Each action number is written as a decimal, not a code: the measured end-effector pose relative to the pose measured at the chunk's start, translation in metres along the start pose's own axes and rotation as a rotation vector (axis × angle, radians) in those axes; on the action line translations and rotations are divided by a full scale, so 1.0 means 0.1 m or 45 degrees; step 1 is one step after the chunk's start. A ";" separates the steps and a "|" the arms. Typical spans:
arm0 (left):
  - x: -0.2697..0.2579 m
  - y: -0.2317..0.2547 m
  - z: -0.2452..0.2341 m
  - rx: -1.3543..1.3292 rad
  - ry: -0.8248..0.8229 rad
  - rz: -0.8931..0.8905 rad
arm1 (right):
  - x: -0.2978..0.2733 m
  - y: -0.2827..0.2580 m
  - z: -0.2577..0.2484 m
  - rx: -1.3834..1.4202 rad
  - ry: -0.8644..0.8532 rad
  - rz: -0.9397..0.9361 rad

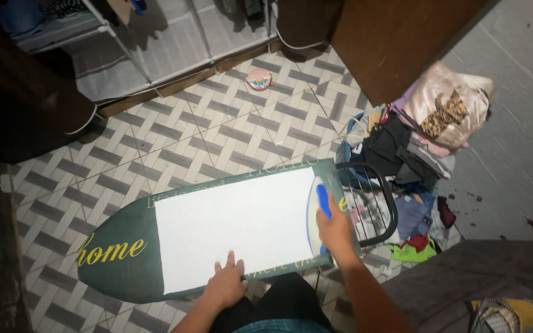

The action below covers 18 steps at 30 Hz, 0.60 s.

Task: Ironing and folding a white piece of cloth on an ironing board.

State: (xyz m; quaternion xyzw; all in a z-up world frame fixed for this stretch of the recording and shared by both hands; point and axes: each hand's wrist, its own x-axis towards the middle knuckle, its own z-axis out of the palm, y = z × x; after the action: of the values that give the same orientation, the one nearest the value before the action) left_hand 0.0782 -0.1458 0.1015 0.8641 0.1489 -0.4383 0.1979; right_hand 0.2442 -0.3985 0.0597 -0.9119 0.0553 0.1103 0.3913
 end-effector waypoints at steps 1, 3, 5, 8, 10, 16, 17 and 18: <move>0.08 -0.03 0.03 -0.012 0.010 -0.003 | -0.02 -0.02 -0.08 -0.004 -0.003 -0.015; 0.23 -0.12 0.10 -0.031 -0.029 0.008 | -0.09 -0.07 -0.21 0.058 -0.077 0.067; 0.25 -0.13 0.12 -0.065 0.011 0.014 | 0.06 -0.03 -0.29 0.138 -0.108 0.148; 0.15 -0.15 0.14 -0.118 0.053 0.017 | 0.19 -0.04 -0.32 0.298 -0.087 0.237; 0.21 -0.26 0.23 -0.157 0.074 0.004 | 0.25 -0.17 -0.35 0.376 -0.048 0.220; 0.07 -0.74 0.30 -0.410 0.710 -0.061 | -0.17 -0.70 -0.09 0.095 -0.148 0.090; -0.11 -0.71 0.15 -0.397 0.662 -0.295 | -0.32 -0.77 -0.02 0.170 -0.255 0.088; -0.28 -0.69 -0.03 -0.383 0.618 -0.529 | -0.45 -0.85 0.06 0.248 -0.362 0.080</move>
State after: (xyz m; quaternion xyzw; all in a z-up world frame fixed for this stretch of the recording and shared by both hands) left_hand 0.0346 -0.0862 0.1112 0.8554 0.4270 -0.2243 0.1886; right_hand 0.2158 -0.3355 0.1263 -0.8427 0.0383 0.2446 0.4780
